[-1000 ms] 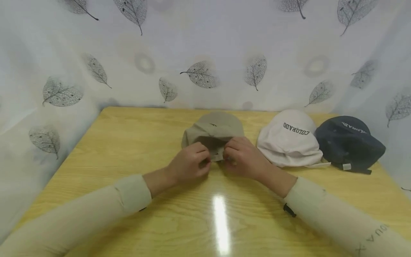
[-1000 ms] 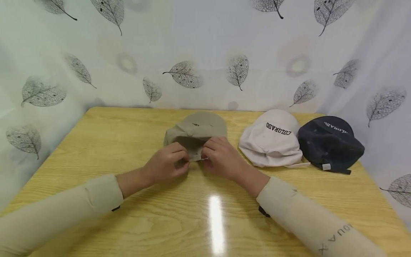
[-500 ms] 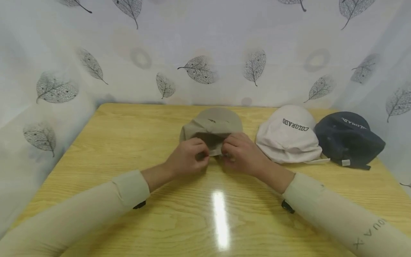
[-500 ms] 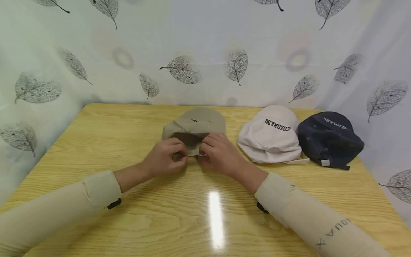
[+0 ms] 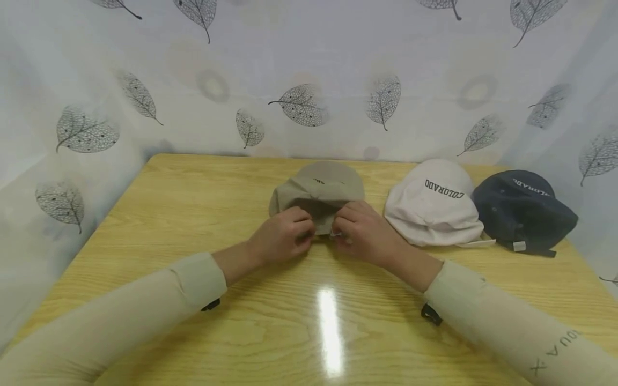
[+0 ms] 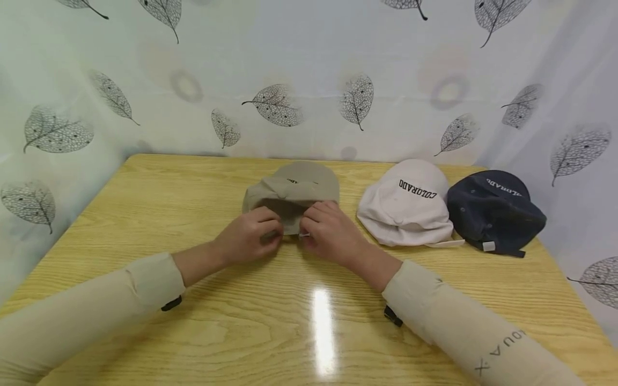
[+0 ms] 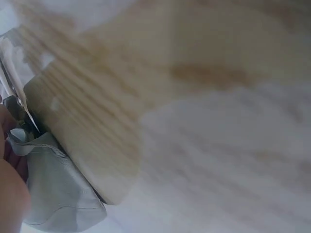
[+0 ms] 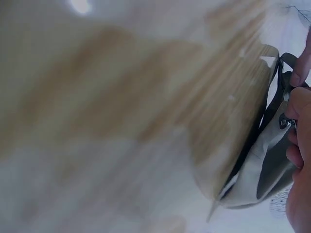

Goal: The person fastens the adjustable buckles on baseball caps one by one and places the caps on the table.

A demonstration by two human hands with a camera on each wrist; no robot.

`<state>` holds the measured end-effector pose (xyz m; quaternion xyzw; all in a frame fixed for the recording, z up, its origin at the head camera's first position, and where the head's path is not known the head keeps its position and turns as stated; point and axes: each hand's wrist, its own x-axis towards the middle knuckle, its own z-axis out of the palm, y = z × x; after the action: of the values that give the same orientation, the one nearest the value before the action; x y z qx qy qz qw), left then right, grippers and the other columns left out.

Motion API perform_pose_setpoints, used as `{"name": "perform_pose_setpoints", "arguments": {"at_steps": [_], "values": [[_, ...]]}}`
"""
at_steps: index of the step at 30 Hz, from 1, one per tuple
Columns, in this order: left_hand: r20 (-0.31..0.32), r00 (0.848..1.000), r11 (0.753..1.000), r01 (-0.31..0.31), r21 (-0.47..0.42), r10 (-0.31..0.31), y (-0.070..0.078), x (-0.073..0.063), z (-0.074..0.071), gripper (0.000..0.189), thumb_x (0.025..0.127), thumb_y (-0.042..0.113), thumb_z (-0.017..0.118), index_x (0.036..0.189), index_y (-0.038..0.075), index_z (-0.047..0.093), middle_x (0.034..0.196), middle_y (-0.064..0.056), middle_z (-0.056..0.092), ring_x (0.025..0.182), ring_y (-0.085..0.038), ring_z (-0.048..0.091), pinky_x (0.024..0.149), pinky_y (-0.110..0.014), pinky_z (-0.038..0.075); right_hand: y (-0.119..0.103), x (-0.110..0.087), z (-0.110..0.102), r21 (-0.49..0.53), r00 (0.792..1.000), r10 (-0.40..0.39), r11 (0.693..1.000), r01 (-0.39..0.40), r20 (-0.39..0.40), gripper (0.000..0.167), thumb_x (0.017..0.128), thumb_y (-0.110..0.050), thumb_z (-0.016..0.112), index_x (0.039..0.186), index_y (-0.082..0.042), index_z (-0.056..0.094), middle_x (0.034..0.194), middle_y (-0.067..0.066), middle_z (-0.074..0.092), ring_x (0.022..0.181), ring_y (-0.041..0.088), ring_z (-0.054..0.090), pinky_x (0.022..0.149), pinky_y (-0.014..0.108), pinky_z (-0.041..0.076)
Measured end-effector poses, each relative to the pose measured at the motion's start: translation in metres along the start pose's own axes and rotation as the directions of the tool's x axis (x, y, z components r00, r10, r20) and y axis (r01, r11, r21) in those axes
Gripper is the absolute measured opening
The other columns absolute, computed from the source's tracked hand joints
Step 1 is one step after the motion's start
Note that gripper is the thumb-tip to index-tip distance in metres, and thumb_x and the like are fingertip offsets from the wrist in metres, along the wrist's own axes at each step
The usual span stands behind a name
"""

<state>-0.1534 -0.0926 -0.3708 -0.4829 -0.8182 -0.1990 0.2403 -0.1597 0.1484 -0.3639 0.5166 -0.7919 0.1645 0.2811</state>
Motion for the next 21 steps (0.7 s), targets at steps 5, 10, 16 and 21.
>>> {"name": "perform_pose_setpoints", "arguments": {"at_steps": [5, 10, 16, 21], "values": [[0.004, 0.998, 0.996, -0.068, 0.052, 0.068, -0.0009, 0.0006, 0.0020, 0.008, 0.079, 0.007, 0.075, 0.085, 0.006, 0.070, 0.092, -0.005, 0.066, 0.086, -0.018, 0.062, 0.078, -0.027, 0.054, -0.0008, 0.0006, -0.0001, -0.054, 0.998, -0.052, 0.997, 0.053, 0.018, 0.021, 0.068, -0.007, 0.081, 0.079, -0.009, 0.063, 0.086, 0.003, 0.062, 0.088, 0.025, 0.060, 0.083, 0.040, 0.048], [-0.008, 0.997, 0.996, -0.072, 0.048, 0.073, 0.0002, -0.0006, 0.0039, 0.009, 0.079, 0.007, 0.077, 0.085, 0.006, 0.071, 0.090, -0.005, 0.067, 0.085, -0.018, 0.063, 0.077, -0.028, 0.054, -0.0053, 0.0017, -0.0030, -0.113, 0.993, -0.093, 0.989, 0.100, 0.068, 0.015, 0.071, -0.007, 0.074, 0.081, -0.010, 0.064, 0.087, 0.004, 0.063, 0.090, 0.026, 0.061, 0.086, 0.039, 0.048], [-0.029, 0.994, 0.993, -0.108, 0.054, 0.110, -0.0020, 0.0006, 0.0047, 0.009, 0.078, 0.005, 0.078, 0.083, 0.006, 0.072, 0.088, -0.004, 0.067, 0.083, -0.018, 0.062, 0.075, -0.029, 0.053, -0.0068, 0.0010, -0.0043, -0.111, 0.994, -0.063, 0.991, 0.074, 0.094, 0.015, 0.072, -0.009, 0.076, 0.080, -0.011, 0.064, 0.087, 0.003, 0.063, 0.091, 0.025, 0.061, 0.088, 0.039, 0.047], [-0.043, 0.984, 0.980, -0.169, 0.104, 0.174, -0.0036, 0.0027, 0.0063, 0.006, 0.079, 0.006, 0.077, 0.081, 0.007, 0.072, 0.086, -0.004, 0.067, 0.078, -0.019, 0.061, 0.072, -0.029, 0.052, -0.0051, -0.0006, -0.0032, -0.105, 0.994, -0.043, 0.993, 0.054, 0.101, 0.017, 0.072, -0.009, 0.078, 0.080, -0.011, 0.063, 0.086, 0.003, 0.063, 0.090, 0.025, 0.060, 0.086, 0.040, 0.047]]}}
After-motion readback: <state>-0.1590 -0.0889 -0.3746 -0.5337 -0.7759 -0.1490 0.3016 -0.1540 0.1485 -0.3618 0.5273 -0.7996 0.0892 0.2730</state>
